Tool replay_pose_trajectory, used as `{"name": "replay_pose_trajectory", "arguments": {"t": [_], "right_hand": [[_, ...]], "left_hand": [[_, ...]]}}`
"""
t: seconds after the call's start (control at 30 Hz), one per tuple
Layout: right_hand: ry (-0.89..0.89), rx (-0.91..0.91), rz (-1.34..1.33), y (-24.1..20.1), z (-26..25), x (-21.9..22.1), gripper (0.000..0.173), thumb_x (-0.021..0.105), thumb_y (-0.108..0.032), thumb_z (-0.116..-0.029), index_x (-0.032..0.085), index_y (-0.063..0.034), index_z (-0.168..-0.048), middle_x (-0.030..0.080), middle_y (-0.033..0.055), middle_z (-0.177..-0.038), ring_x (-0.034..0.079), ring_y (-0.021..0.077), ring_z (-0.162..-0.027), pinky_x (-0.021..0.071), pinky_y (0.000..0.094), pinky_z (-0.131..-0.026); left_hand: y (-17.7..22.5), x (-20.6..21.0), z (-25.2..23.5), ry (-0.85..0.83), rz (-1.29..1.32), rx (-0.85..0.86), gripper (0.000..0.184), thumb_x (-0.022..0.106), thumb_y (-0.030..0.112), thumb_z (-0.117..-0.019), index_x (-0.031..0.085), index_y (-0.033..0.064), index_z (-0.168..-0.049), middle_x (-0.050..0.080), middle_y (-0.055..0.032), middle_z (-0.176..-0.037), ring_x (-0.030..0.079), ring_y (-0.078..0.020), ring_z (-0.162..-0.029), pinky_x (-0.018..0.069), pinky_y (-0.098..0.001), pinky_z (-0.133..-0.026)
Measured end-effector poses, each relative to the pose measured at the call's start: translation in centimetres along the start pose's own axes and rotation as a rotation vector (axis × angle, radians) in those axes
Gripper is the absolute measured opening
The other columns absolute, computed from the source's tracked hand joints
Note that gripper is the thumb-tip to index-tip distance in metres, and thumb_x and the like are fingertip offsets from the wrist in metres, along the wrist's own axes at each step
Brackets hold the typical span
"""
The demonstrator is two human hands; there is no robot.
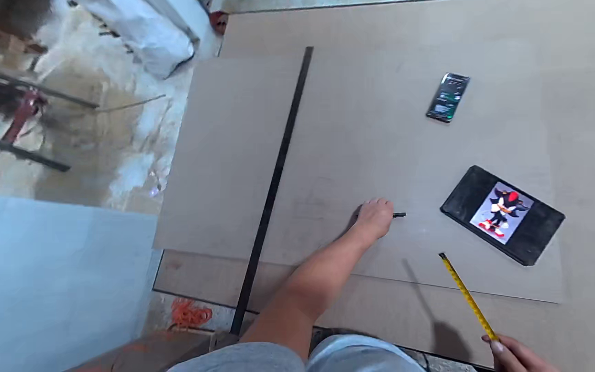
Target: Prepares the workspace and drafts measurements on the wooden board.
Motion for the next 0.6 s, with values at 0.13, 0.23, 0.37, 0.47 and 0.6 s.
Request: {"name": "replay_pose_trajectory", "arguments": {"t": [0.13, 0.23, 0.37, 0.47, 0.6], "right_hand": [[-0.111, -0.041, 0.224, -3.5, -5.3, 2.6, 0.031, 0.055, -0.041, -0.1037, 0.075, -0.0226, -0.116, 0.07, -0.0018, -0.078, 0.065, 0.0139, -0.065, 0.0554, 0.0415, -0.06], [-0.172, -0.083, 0.279, -5.6, -7.7, 5.6, 0.032, 0.053, -0.047, -0.1023, 0.076, -0.0267, -0.113, 0.069, -0.005, -0.077, 0.064, 0.011, -0.065, 0.0556, 0.0389, -0.061], [-0.227, -0.126, 0.274, -7.8, -7.8, 8.9, 0.03, 0.054, -0.043, -0.1026, 0.076, -0.0248, -0.112, 0.069, -0.0054, -0.077, 0.064, 0.0095, -0.063, 0.055, 0.036, -0.059], [-0.254, -0.088, 0.22, -7.1, -6.6, 9.7, 0.028, 0.056, -0.038, -0.1037, 0.075, -0.0207, -0.115, 0.069, -0.0019, -0.076, 0.064, 0.0119, -0.062, 0.0559, 0.0372, -0.059], [-0.248, -0.023, 0.191, -4.7, -5.7, 9.9, 0.027, 0.058, -0.036, -0.1036, 0.076, -0.0208, -0.116, 0.07, -0.0004, -0.077, 0.064, 0.013, -0.062, 0.0559, 0.0384, -0.058]], "left_hand": [[-5.0, -0.8, 7.4, 0.0, 0.222, -0.255, 0.029, 0.064, 0.016, -0.0938, 0.062, 0.0091, -0.121, 0.07, -0.0134, -0.111, 0.07, -0.0328, -0.104, 0.0581, -0.0567, -0.085], [-10.6, 1.1, 14.2, 0.065, 0.305, -0.411, 0.024, 0.06, 0.021, -0.0965, 0.062, 0.01, -0.118, 0.07, -0.0118, -0.107, 0.071, -0.0301, -0.099, 0.0586, -0.0545, -0.083], [-19.1, 3.9, 21.7, 0.074, 0.328, -0.721, 0.048, 0.063, 0.033, -0.0976, 0.055, 0.0155, -0.142, 0.069, -0.0132, -0.126, 0.072, -0.0326, -0.105, 0.058, -0.0582, -0.089], [-25.9, 4.3, 26.1, 0.15, 0.248, -0.885, 0.048, 0.059, 0.031, -0.1001, 0.053, 0.0135, -0.145, 0.067, -0.017, -0.13, 0.071, -0.0376, -0.107, 0.0572, -0.0618, -0.088], [-33.4, 2.1, 28.3, 0.198, 0.121, -0.956, 0.044, 0.048, 0.022, -0.1052, 0.05, 0.017, -0.149, 0.066, -0.0195, -0.129, 0.069, -0.0419, -0.109, 0.0558, -0.0652, -0.087]]}}
Point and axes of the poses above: each hand's wrist, its own z-axis away from the middle knuckle, its own x-axis out of the palm, y = z × x, the point moved 8 cm from there along -z, towards the middle knuckle
